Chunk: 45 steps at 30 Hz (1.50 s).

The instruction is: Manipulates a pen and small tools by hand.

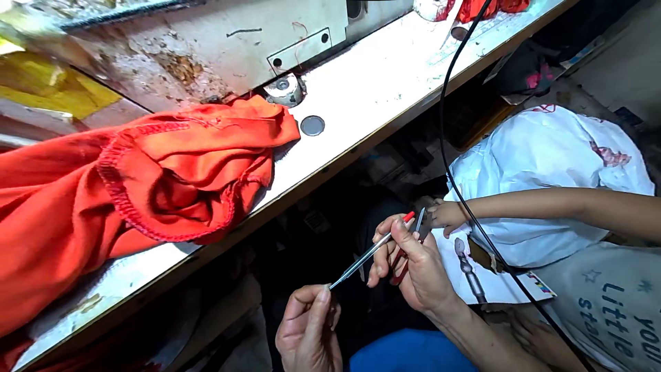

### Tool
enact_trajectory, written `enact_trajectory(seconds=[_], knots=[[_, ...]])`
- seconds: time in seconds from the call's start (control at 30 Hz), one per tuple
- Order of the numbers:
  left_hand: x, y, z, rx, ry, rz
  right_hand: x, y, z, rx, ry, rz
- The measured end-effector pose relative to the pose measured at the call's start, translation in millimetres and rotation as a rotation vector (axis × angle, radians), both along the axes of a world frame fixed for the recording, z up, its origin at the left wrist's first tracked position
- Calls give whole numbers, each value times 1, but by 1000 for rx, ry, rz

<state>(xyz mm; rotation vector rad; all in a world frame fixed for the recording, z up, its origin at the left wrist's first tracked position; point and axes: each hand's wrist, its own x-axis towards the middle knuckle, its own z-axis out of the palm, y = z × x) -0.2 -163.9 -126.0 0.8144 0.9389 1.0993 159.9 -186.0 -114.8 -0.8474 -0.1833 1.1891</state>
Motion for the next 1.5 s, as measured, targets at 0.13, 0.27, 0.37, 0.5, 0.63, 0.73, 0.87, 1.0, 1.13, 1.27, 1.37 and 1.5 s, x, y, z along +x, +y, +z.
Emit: enact_trajectory(seconds=[0.13,0.27,0.37,0.5,0.63,0.73,0.87,1.0,1.13,1.27,1.37,1.5], knots=[[1,-1,-6,28,2,-13,-4,0,-4,6,47,49],[1,1,-10,57,13,4,-4,-1,-6,-2,55,64],[3,1,-12,88,59,14,-4,-2,-8,-6,49,46],[4,1,-17,165,168,-12,-3,-2,-9,-28,51,19],[4,3,-17,163,180,-29,-4,-2,-7,-39,84,31],[6,3,-15,134,191,-31,-3,-1,-8,-69,63,12],[12,2,-12,83,254,13,-1,-2,-12,-53,53,17],[7,2,-18,50,150,-30,-3,-2,-12,-75,95,9],[7,-1,-23,149,70,-23,-3,0,-12,-113,132,-9],[11,-1,-23,234,149,47,-4,0,-11,-130,141,-7],[10,-1,-24,273,176,31,-6,-1,-11,-119,126,-27],[9,1,-20,158,76,26,-8,-2,-12,-100,121,-34]])
